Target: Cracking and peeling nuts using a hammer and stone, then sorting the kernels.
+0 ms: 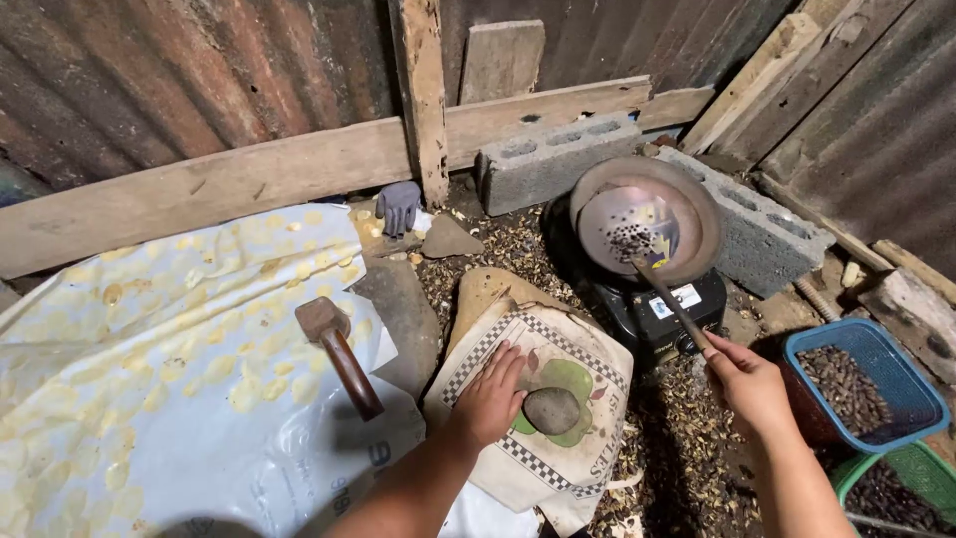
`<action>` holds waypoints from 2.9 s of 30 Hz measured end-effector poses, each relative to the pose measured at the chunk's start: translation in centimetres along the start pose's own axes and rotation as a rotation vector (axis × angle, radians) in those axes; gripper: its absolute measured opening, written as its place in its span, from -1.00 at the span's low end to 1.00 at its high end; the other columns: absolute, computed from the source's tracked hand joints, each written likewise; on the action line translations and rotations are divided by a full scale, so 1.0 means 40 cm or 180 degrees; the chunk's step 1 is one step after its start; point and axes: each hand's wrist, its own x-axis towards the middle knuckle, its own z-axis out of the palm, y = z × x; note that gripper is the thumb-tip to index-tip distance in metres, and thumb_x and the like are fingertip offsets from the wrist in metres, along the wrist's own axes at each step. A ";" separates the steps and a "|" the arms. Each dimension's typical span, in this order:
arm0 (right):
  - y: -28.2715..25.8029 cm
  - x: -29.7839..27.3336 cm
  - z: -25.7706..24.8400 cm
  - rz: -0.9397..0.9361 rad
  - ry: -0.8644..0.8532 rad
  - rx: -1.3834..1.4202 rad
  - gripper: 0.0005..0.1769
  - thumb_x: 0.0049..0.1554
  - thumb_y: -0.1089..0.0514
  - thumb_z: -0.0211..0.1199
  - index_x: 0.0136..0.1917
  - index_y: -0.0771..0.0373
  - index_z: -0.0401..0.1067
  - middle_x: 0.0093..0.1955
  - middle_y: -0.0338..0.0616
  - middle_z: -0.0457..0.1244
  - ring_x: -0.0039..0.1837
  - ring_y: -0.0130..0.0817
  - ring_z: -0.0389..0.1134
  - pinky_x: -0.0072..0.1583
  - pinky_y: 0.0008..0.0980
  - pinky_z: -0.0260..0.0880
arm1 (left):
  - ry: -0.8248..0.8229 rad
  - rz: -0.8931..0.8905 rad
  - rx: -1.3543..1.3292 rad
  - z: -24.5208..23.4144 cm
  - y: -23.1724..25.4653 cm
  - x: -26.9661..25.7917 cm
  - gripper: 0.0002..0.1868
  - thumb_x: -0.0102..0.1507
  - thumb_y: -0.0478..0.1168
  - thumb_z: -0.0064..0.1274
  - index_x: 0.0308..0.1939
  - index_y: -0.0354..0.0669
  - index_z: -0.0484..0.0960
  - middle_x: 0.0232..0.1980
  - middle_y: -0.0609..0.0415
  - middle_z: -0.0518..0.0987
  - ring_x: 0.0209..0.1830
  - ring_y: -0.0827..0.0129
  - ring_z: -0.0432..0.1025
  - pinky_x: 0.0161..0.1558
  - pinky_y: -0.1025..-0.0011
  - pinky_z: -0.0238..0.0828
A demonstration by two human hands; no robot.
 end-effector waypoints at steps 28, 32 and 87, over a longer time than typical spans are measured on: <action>-0.001 0.115 0.122 -0.2165 0.0878 -0.2835 -0.42 0.02 0.02 0.41 0.34 -0.03 0.56 0.17 -0.01 0.36 0.24 0.01 0.38 0.19 0.01 0.41 | 0.0414 0.0399 -0.0023 0.105 -0.091 0.011 -0.81 0.33 -0.11 -0.02 0.01 0.34 0.56 -0.02 0.27 0.44 0.13 0.26 0.39 0.19 0.29 0.43; -0.262 -0.251 0.353 -0.0759 -0.1564 -0.0749 -0.54 0.27 0.05 -0.12 -0.04 0.38 0.53 -0.25 -0.04 0.39 -0.24 -0.27 0.37 -0.08 -0.31 0.46 | 0.0321 0.0106 -0.0112 0.087 -0.075 0.008 -0.53 0.31 -0.14 0.01 0.32 0.25 0.45 0.03 0.16 0.48 0.14 0.21 0.40 0.13 0.26 0.45; 0.122 -0.241 0.372 -0.0694 -0.1151 -0.2505 -0.33 0.25 -0.16 0.08 0.53 0.08 0.08 0.21 0.43 0.27 0.24 0.48 0.33 0.26 0.33 0.35 | 0.0674 -0.0139 0.0218 0.071 -0.066 -0.055 -0.69 0.37 -0.11 -0.07 0.21 0.21 0.51 0.10 0.11 0.42 0.24 0.11 0.35 0.12 0.17 0.34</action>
